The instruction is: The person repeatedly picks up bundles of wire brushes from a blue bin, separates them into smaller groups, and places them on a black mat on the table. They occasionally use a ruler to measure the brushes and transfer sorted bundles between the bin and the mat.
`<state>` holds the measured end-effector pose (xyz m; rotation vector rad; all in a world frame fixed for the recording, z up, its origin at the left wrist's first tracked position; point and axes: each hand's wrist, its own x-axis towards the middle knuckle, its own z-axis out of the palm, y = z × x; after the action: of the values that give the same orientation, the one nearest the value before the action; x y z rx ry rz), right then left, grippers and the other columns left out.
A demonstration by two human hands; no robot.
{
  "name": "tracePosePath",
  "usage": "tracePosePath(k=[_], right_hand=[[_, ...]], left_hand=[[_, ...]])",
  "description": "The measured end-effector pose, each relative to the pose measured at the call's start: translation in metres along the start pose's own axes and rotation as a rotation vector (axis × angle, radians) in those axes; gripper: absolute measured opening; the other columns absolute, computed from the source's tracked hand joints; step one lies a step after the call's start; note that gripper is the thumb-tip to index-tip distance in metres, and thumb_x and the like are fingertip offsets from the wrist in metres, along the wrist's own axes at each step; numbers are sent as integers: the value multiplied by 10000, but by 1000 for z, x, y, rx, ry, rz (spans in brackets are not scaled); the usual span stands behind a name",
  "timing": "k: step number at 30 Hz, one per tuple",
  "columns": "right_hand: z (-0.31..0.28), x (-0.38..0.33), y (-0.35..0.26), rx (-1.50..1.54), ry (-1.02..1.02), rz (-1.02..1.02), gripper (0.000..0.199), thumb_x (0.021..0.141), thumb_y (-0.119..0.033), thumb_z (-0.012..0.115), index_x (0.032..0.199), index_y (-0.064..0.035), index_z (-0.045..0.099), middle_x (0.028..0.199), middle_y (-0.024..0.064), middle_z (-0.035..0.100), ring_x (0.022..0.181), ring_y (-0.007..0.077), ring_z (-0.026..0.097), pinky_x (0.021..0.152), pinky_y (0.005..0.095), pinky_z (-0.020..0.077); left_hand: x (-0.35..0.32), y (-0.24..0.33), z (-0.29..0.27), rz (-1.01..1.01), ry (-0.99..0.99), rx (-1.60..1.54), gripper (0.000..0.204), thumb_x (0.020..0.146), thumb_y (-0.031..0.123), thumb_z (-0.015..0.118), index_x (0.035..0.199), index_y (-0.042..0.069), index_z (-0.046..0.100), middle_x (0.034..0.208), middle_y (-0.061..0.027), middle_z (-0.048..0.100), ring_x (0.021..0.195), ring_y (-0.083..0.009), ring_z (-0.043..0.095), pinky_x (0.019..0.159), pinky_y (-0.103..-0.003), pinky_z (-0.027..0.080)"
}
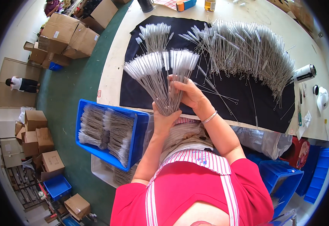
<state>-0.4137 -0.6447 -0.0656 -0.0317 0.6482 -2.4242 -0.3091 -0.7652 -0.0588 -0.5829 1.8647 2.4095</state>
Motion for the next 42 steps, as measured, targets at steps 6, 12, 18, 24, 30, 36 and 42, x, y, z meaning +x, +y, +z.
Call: tracePosePath(k=[6, 12, 18, 24, 30, 36, 42], right_hand=[[-10, -1, -1, 109, -33, -8, 211, 854, -161, 639, 1019, -30, 644, 1072, 85, 603, 1007, 215, 564, 866, 400, 491], [-25, 2, 2, 216, -146, -14, 177, 880, -215, 638, 985, -78, 678, 1246, 125, 577, 1183, 260, 522, 946, 445, 466], [-38, -1, -2, 261, -66, -18, 280, 871, -209, 655, 1093, -45, 605, 1097, 91, 615, 1030, 226, 566, 877, 401, 498], [-35, -1, -9, 330, -227, -7, 608, 867, -298, 657, 1338, 2, 416, 908, 14, 597, 860, 161, 552, 822, 363, 487], [-28, -7, -12, 325, -276, 15, 613, 883, -341, 637, 1324, 25, 421, 902, 8, 537, 829, 141, 501, 823, 345, 474], [-38, -8, -10, 275, -354, 36, 593, 873, -330, 654, 1326, -8, 447, 1006, 23, 562, 900, 156, 536, 850, 348, 476], [-51, -7, 1, 239, -336, -108, 722, 826, -523, 654, 1316, -24, 476, 1318, 194, 508, 1152, 326, 545, 941, 498, 472]], left_hand=[[5, -9, -1, 121, -52, 18, 701, 666, -50, 752, 1187, 88, 304, 1000, -78, 540, 772, -118, 594, 568, -240, 517], [10, -15, 1, 176, -75, 93, 703, 669, -33, 767, 1179, 63, 293, 1019, -87, 536, 799, -121, 588, 600, -246, 526], [7, -6, 13, 108, -70, 82, 669, 674, -27, 771, 1130, 63, 291, 948, -92, 557, 701, -125, 601, 560, -245, 519], [7, -5, 18, 108, -72, 180, 638, 683, -3, 778, 1106, 57, 303, 927, -88, 571, 686, -117, 600, 552, -244, 509], [6, -14, 15, 148, -75, 208, 650, 660, 76, 805, 1107, 30, 336, 973, -79, 554, 856, -115, 553, 725, -259, 495], [4, -17, 10, 293, -119, 352, 644, 665, 21, 786, 1124, 51, 335, 1056, -79, 553, 939, -124, 549, 810, -277, 480], [2, -4, 11, 244, -160, 293, 632, 653, 60, 786, 1117, 32, 357, 1011, -90, 551, 939, -138, 539, 825, -294, 454]])
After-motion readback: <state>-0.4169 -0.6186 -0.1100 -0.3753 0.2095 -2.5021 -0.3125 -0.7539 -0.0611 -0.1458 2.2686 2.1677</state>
